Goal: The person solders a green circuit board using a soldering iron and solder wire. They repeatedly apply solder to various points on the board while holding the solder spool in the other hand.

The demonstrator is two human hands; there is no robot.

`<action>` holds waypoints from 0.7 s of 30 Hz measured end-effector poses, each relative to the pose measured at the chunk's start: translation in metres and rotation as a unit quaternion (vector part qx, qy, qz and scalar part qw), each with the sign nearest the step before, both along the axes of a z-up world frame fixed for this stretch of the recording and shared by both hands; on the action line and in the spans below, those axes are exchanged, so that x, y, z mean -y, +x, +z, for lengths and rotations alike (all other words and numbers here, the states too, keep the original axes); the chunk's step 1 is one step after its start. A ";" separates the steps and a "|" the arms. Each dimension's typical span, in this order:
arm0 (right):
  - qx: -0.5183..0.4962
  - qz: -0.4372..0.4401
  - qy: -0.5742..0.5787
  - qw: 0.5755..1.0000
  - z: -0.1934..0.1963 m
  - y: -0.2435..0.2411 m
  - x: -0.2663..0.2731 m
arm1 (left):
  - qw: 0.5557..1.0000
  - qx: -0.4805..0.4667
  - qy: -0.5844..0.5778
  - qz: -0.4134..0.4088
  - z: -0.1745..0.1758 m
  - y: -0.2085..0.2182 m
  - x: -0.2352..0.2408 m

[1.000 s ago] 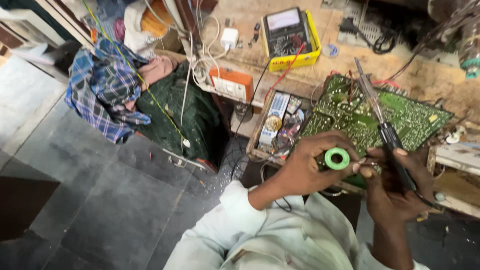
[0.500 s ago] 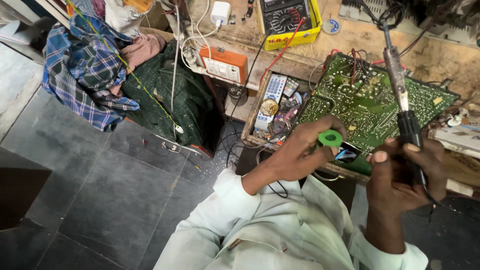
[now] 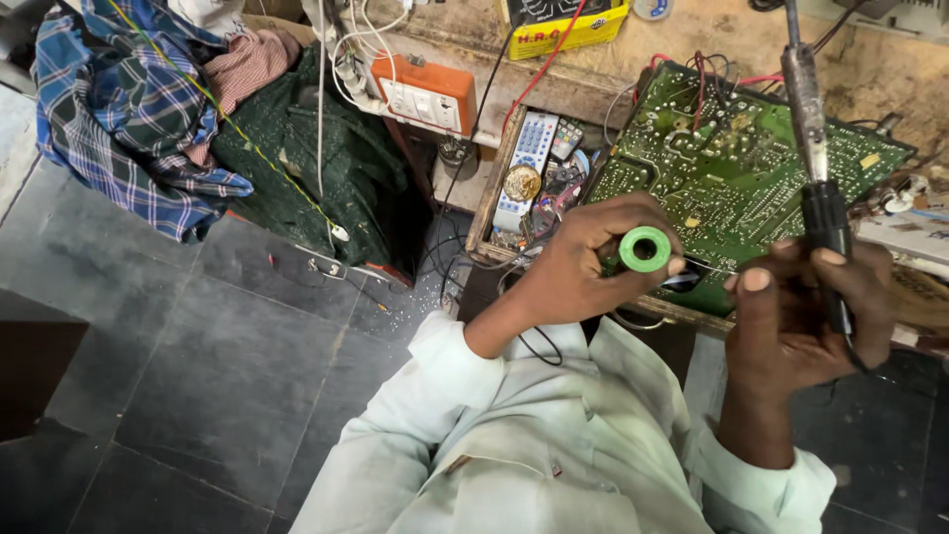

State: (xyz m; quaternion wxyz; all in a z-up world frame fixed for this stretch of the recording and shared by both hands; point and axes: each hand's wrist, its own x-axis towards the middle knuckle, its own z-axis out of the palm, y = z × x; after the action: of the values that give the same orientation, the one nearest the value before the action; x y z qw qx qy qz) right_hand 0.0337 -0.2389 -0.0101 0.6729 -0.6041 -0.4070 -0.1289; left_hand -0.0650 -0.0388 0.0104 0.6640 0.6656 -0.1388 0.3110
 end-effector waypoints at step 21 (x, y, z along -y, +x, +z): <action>0.027 -0.072 0.111 0.991 -0.002 0.060 0.037 | 0.953 -0.014 -0.050 0.298 -0.006 0.031 -0.036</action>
State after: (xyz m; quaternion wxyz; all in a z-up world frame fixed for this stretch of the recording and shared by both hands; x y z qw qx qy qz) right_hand 0.0937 -0.2762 -0.0121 0.7138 -0.5495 -0.3636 -0.2374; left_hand -0.0340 -0.0032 0.0046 0.5754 0.6469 0.0910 0.4921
